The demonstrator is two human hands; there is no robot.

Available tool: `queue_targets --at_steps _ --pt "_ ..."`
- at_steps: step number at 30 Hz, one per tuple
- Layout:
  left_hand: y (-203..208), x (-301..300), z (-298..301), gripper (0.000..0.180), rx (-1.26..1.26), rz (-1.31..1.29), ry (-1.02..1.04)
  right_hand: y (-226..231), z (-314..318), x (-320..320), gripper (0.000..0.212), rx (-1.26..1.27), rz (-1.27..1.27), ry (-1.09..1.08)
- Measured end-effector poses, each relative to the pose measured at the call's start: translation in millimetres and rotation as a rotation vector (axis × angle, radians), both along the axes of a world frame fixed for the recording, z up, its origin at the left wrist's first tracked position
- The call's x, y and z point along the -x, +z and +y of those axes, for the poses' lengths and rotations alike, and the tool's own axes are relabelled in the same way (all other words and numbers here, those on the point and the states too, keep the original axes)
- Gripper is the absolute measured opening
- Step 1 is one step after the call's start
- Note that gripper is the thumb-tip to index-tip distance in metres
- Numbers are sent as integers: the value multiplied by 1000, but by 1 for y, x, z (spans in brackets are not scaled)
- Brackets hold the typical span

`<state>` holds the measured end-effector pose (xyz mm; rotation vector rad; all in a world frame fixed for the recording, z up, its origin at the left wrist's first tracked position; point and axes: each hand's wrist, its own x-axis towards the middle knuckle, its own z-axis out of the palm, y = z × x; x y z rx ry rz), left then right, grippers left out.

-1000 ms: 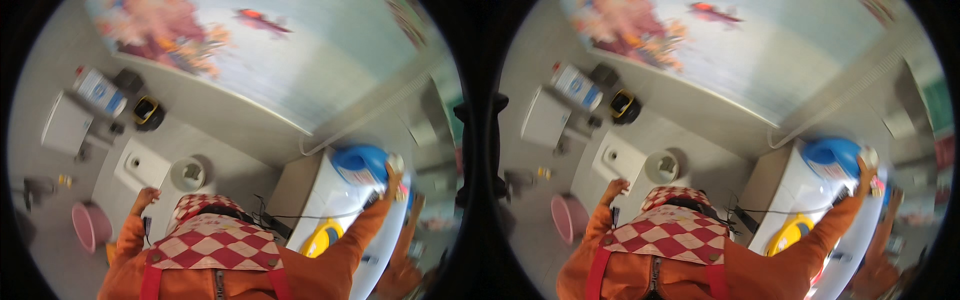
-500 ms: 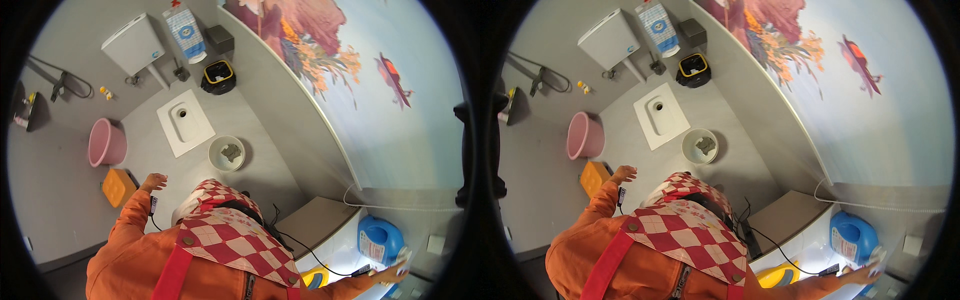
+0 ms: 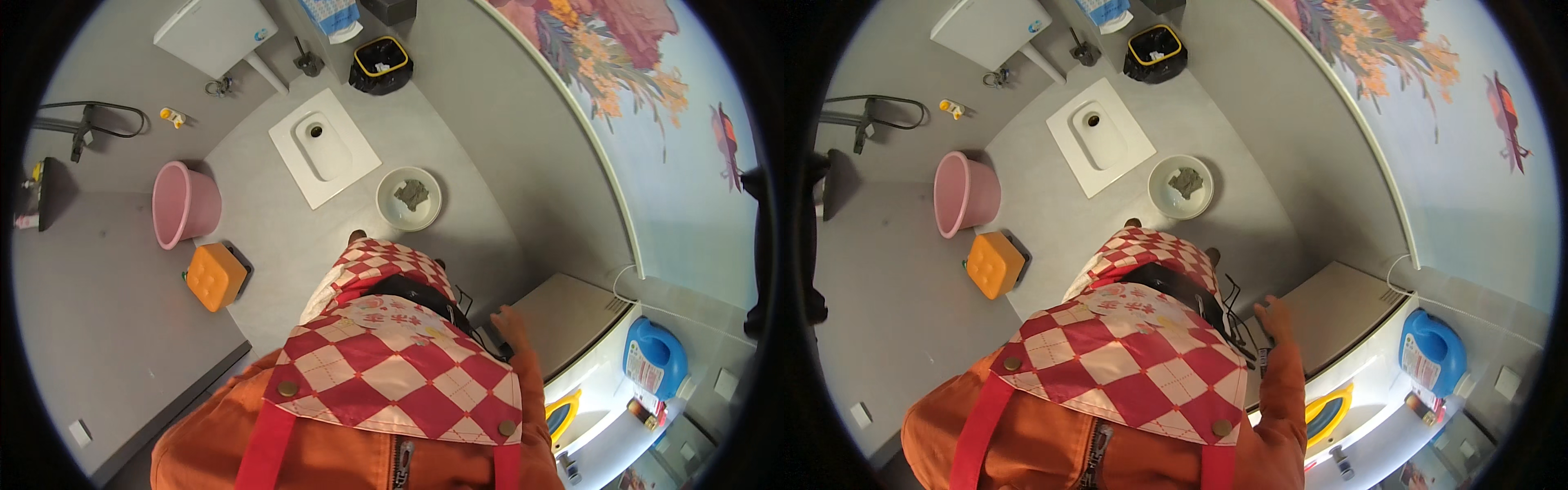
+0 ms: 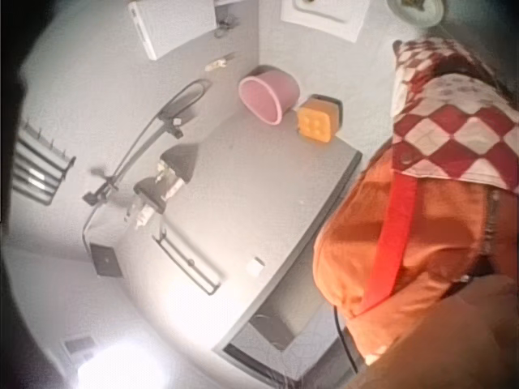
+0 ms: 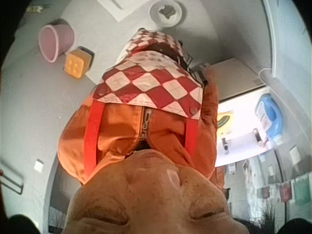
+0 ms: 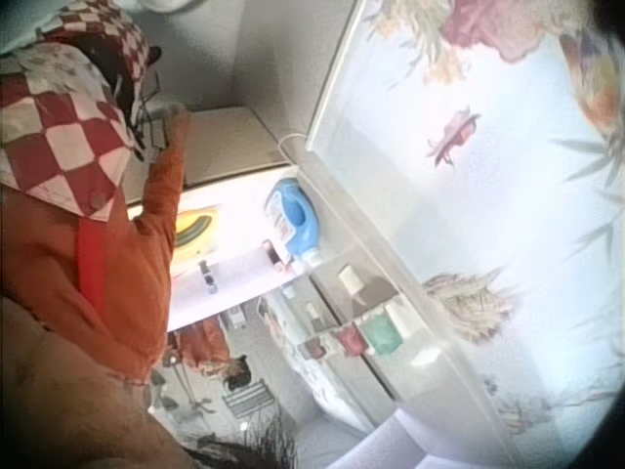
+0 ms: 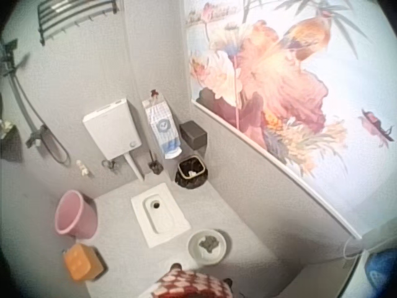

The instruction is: The person fills a bucket with water, adds detergent, and soaks a cloth. They then wipe the bathroom vanity, window, and walls with the damp cloth.

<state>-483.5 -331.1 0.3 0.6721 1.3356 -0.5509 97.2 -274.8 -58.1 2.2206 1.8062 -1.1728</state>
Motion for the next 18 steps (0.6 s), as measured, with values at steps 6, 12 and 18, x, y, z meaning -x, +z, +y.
queue_targets --at_steps 6,12,18 --pt "-2 81 -24 36 -61 -202 -131 -62 -120 103 42 469 153 -227" --pt "9 133 -50 35 -96 -335 -238 -30 -108 187 40 478 194 -491" --pt "20 150 -60 34 -129 -430 -337 -3 -100 221 37 468 187 -576"
